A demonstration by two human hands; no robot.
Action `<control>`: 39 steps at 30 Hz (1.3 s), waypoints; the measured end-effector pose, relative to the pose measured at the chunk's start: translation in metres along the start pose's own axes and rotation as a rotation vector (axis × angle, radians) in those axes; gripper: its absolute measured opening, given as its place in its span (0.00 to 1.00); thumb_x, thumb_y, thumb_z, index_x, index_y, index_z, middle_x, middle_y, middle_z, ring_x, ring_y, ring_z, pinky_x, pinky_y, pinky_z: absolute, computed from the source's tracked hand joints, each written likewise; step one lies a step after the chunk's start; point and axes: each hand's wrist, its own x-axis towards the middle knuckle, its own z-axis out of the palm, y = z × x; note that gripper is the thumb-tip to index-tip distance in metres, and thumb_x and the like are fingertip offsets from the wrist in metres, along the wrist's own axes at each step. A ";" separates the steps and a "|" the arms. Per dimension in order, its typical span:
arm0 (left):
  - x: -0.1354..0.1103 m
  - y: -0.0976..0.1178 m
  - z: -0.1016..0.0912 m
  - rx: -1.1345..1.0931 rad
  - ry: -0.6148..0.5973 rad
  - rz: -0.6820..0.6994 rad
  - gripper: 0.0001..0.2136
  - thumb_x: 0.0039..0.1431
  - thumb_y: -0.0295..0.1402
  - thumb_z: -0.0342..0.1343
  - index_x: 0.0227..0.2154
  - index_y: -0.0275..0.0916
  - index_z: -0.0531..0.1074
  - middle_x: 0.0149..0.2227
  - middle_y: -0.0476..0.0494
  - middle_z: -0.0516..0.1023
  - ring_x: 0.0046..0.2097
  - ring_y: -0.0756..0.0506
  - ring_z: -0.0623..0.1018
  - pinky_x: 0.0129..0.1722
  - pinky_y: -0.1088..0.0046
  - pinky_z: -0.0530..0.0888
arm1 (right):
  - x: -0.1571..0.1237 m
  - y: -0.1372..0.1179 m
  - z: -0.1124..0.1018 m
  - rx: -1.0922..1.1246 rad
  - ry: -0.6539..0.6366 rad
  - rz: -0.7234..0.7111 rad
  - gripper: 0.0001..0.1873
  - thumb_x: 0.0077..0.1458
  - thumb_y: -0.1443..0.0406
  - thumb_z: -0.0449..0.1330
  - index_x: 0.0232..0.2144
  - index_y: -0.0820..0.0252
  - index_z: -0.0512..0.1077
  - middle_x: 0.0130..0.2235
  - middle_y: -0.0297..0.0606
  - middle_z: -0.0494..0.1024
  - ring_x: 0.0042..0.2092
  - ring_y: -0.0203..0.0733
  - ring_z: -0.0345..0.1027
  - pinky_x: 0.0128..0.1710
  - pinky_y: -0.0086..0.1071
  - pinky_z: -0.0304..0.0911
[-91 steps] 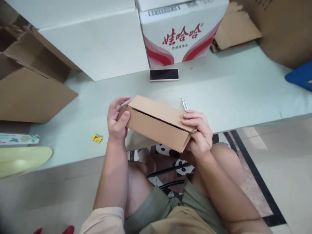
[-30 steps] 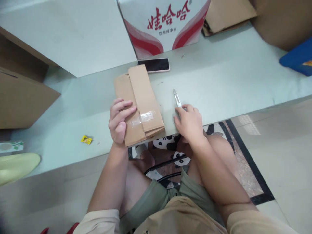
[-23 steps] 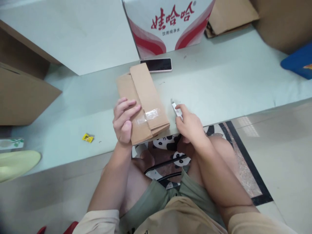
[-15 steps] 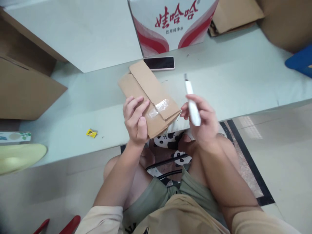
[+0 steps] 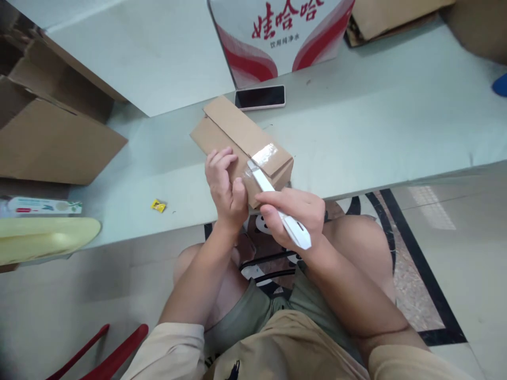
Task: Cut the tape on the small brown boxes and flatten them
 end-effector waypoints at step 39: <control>0.001 -0.004 0.003 0.012 0.000 0.013 0.18 0.69 0.41 0.38 0.47 0.38 0.69 0.52 0.36 0.76 0.57 0.39 0.74 0.66 0.52 0.63 | 0.009 0.002 -0.003 -0.141 0.152 0.096 0.15 0.63 0.54 0.57 0.31 0.48 0.81 0.26 0.36 0.82 0.27 0.43 0.77 0.30 0.39 0.73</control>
